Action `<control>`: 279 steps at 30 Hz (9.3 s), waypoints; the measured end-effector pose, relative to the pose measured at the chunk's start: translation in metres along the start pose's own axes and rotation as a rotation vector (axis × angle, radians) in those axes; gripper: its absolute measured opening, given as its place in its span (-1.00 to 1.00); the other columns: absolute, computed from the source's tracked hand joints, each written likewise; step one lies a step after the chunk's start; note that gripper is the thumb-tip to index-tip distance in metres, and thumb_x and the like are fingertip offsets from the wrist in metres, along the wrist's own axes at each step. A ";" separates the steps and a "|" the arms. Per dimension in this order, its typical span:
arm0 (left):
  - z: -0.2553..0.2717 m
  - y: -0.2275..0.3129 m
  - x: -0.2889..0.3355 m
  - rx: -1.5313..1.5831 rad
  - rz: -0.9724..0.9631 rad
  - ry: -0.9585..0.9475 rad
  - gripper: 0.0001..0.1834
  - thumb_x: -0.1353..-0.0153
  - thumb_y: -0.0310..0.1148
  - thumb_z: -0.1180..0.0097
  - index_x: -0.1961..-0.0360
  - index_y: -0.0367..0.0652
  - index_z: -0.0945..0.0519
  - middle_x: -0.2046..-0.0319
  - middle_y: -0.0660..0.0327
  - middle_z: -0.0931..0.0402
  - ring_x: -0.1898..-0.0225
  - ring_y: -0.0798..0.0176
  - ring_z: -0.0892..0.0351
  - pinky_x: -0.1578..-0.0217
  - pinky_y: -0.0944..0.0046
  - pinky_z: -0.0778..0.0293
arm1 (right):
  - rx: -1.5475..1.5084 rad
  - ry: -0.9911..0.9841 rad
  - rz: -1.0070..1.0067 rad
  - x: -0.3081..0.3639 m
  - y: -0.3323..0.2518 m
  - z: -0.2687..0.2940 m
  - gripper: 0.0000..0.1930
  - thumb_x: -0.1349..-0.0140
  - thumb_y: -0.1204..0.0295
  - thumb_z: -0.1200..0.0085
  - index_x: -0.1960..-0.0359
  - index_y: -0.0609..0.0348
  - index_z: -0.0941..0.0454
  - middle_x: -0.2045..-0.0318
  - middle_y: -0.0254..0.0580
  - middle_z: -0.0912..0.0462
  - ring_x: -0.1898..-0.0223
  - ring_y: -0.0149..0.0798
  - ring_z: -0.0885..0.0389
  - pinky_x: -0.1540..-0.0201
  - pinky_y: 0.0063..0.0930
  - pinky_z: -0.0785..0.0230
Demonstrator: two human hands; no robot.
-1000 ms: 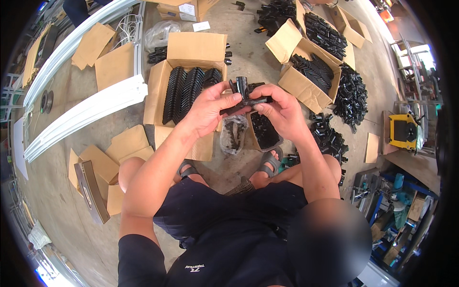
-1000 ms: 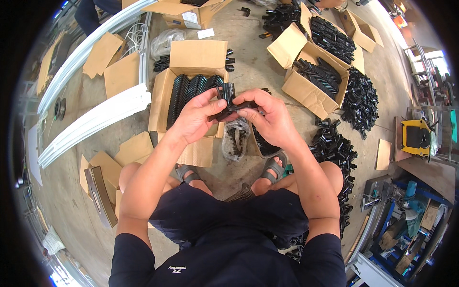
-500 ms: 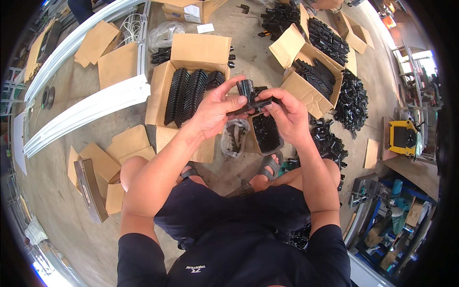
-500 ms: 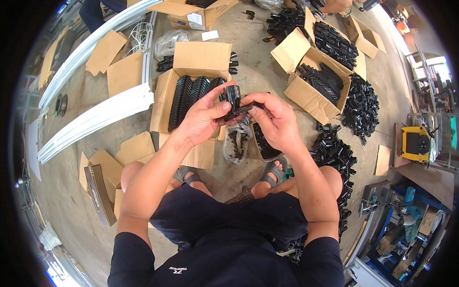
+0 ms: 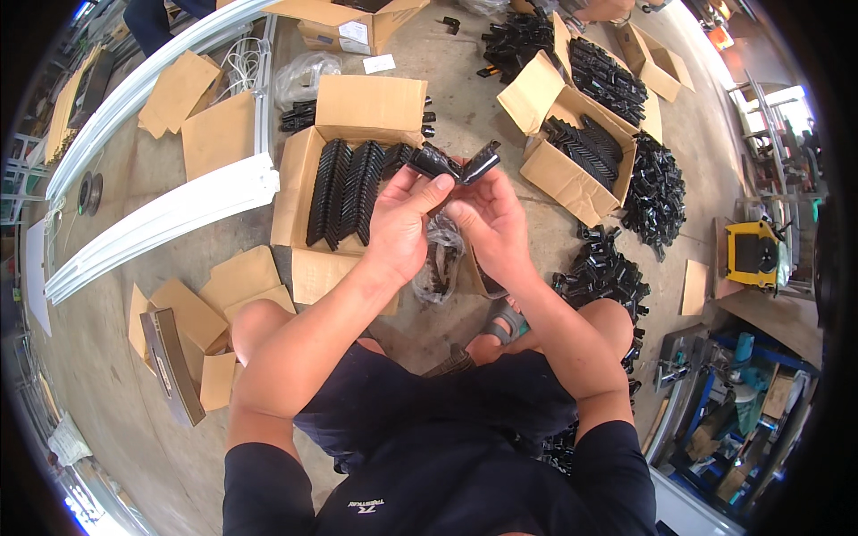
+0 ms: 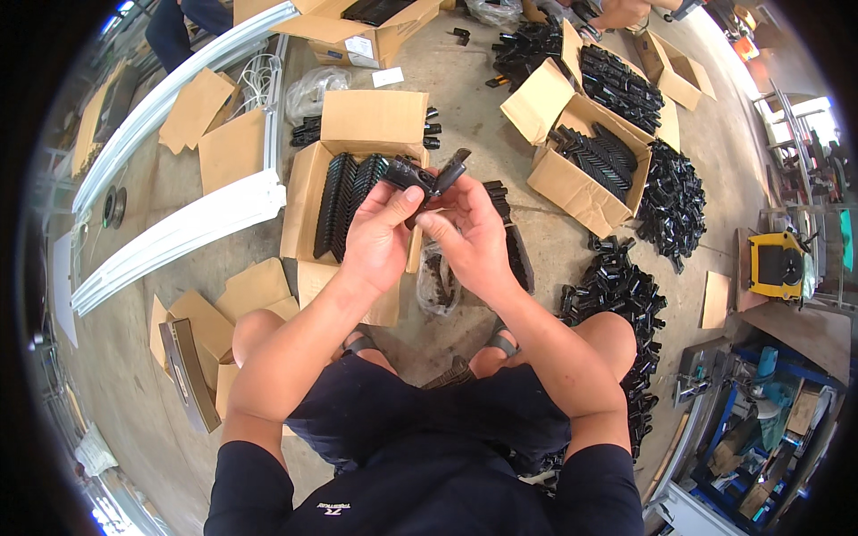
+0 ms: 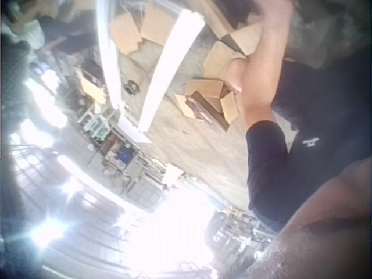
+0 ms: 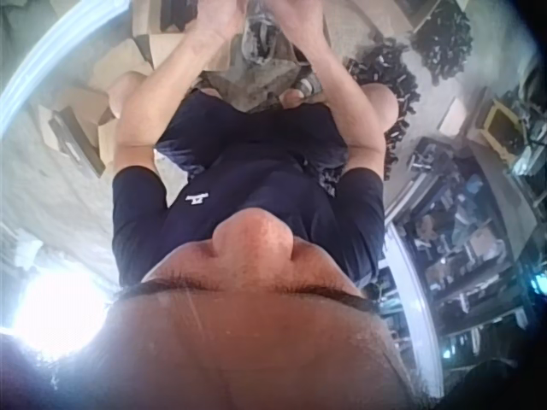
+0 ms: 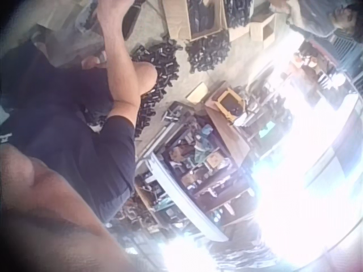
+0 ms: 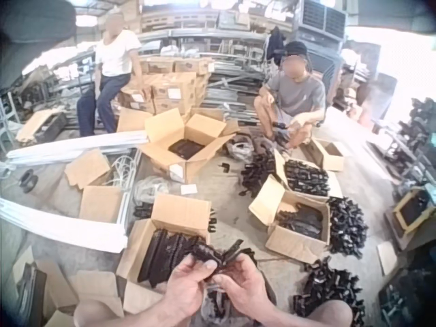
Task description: The person sorts through black plastic T-junction connectors by taking them from a bag and placing them into cardboard boxes on the floor.
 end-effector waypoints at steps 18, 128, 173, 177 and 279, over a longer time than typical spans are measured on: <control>0.015 0.014 -0.010 -0.259 0.138 -0.042 -0.65 -0.26 -0.45 -0.35 -0.06 -0.17 -0.58 0.23 0.32 -0.65 0.24 0.43 -0.58 0.24 0.36 -0.48 | -0.007 -0.038 -0.126 -0.007 -0.009 0.015 -0.30 -0.38 0.58 -0.15 -0.49 0.33 -0.08 -0.12 -0.10 -0.52 -0.08 -0.36 -0.55 -0.16 -0.39 -0.45; -0.003 0.044 0.045 -0.545 -0.062 -0.330 -0.67 -0.33 -0.46 -0.27 -0.10 -0.31 -0.64 0.07 0.21 -0.69 0.04 0.39 -0.63 -0.07 0.31 -0.56 | 0.885 -0.196 0.431 0.039 -0.096 -0.008 -0.50 -0.12 0.46 -0.41 -0.14 0.15 -0.60 0.10 -0.10 -0.66 0.19 0.00 -0.68 0.16 -0.28 -0.56; -0.038 0.039 0.039 -1.119 -0.463 -0.401 -0.62 -0.18 -0.45 -0.39 -0.01 -0.36 -0.65 0.21 0.03 -0.68 0.21 0.24 -0.69 0.16 0.29 -0.55 | 0.912 -0.133 0.390 0.009 -0.125 0.011 -0.55 0.04 0.21 -0.50 0.15 0.17 -0.69 0.29 -0.21 -0.64 0.21 -0.08 -0.53 0.08 -0.26 -0.40; -0.037 0.029 0.038 -0.898 -0.200 -0.334 -0.56 -0.21 -0.50 -0.36 -0.11 -0.39 -0.60 0.17 0.10 -0.69 0.16 0.35 -0.67 0.10 0.32 -0.57 | 0.863 -0.090 0.356 0.008 -0.120 0.015 -0.63 -0.01 0.29 -0.47 0.16 0.17 -0.70 0.32 -0.17 -0.65 0.22 -0.06 -0.54 0.12 -0.27 -0.43; 0.004 0.050 0.027 -1.345 -0.090 -0.079 -0.64 -0.17 -0.34 -0.40 0.01 -0.21 -0.72 0.33 0.26 -0.74 0.37 0.48 -0.66 0.32 0.39 -0.54 | 0.015 -0.266 -0.237 -0.009 -0.026 0.028 -0.43 -0.26 0.63 -0.27 -0.32 0.29 -0.43 0.02 -0.25 -0.63 0.02 -0.43 -0.59 -0.08 -0.46 -0.50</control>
Point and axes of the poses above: each hand's wrist, its own x-axis away from the middle knuckle, its own z-axis out of the back of the hand, y = z × x, the point moved 3 cm from there along -x, towards the middle knuckle
